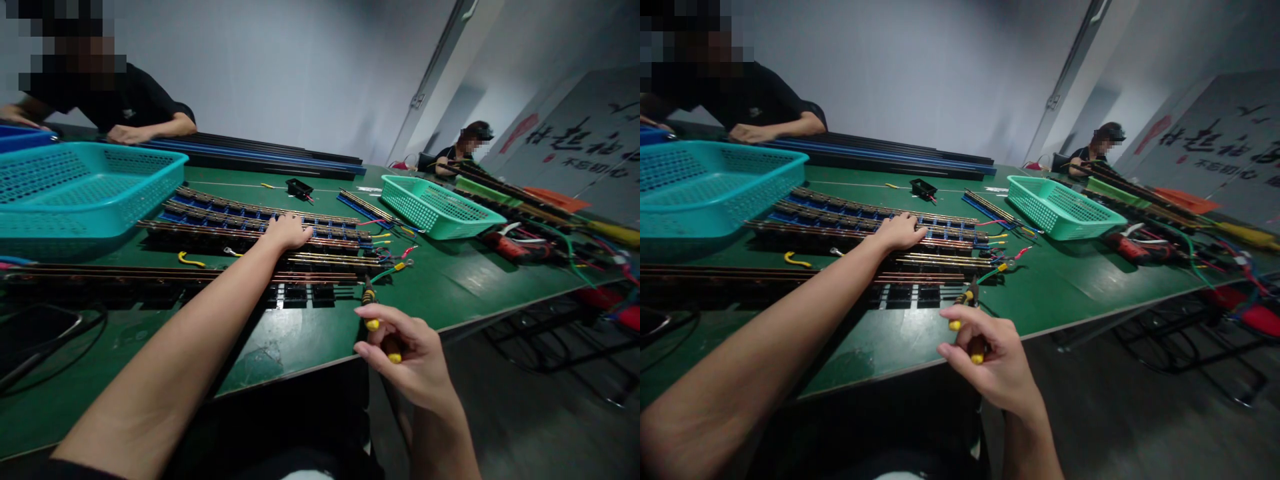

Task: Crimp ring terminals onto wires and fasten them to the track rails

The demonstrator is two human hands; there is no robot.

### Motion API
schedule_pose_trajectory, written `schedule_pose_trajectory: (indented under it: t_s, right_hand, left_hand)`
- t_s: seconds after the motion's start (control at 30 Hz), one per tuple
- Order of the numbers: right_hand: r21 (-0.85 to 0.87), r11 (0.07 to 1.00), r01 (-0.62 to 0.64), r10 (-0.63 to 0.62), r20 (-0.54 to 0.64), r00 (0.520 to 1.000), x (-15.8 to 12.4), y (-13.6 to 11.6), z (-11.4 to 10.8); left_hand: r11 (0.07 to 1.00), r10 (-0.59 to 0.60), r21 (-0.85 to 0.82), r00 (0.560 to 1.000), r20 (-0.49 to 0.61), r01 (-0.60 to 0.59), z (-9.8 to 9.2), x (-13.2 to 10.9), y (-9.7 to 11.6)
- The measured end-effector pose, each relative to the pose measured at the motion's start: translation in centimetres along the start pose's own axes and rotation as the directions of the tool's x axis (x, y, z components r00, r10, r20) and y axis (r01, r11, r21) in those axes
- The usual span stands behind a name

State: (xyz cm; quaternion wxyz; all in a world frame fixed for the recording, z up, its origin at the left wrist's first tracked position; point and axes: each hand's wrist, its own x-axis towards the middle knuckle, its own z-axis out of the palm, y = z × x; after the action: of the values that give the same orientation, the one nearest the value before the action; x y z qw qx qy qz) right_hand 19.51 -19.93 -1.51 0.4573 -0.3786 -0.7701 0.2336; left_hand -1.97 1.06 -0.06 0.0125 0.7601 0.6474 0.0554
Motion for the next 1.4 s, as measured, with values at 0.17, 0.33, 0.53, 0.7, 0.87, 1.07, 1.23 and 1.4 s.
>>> schedule_pose_trajectory:
  t_s: [0.17,0.33,0.53,0.7,0.87,1.07,1.23,1.4]
  right_hand:
    - [-0.135,0.99,0.048,-0.017,0.226,0.974,0.8,-0.8,0.3]
    - [-0.318,0.943,0.095,0.094,0.53,0.843,1.6,-1.6,0.3]
    - [-0.44,0.886,0.147,0.18,0.618,0.766,2.0,-2.0,-0.3]
    - [-0.457,0.873,0.169,0.227,0.688,0.689,2.5,-2.6,-1.1]
    - [-0.494,0.849,0.186,0.275,0.714,0.644,2.8,-3.1,-1.8]
    - [-0.499,0.842,0.207,0.282,0.732,0.62,3.4,-3.5,-2.1]
    - [-0.553,0.783,0.285,0.28,0.722,0.632,3.7,-3.7,-1.5]
    - [-0.595,0.725,0.347,0.293,0.722,0.627,3.5,-3.5,-1.2]
  left_hand:
    - [1.0,0.017,0.001,1.0,-0.011,-0.017,0.1,0.1,-0.1]
    - [1.0,0.015,0.005,1.0,-0.022,-0.015,0.2,0.0,-0.1]
    - [1.0,0.013,-0.01,1.0,-0.021,-0.013,0.3,0.1,-0.1]
    - [1.0,0.006,-0.011,1.0,-0.022,-0.006,0.3,0.1,-0.2]
    - [1.0,0.013,-0.007,1.0,-0.025,-0.013,0.2,0.0,-0.2]
    - [1.0,0.014,-0.002,1.0,-0.015,-0.014,0.1,-0.1,0.0]
    - [1.0,0.001,-0.002,1.0,-0.004,-0.001,0.1,0.0,0.0]
    - [1.0,0.002,-0.006,1.0,-0.005,-0.002,0.1,0.1,-0.1]
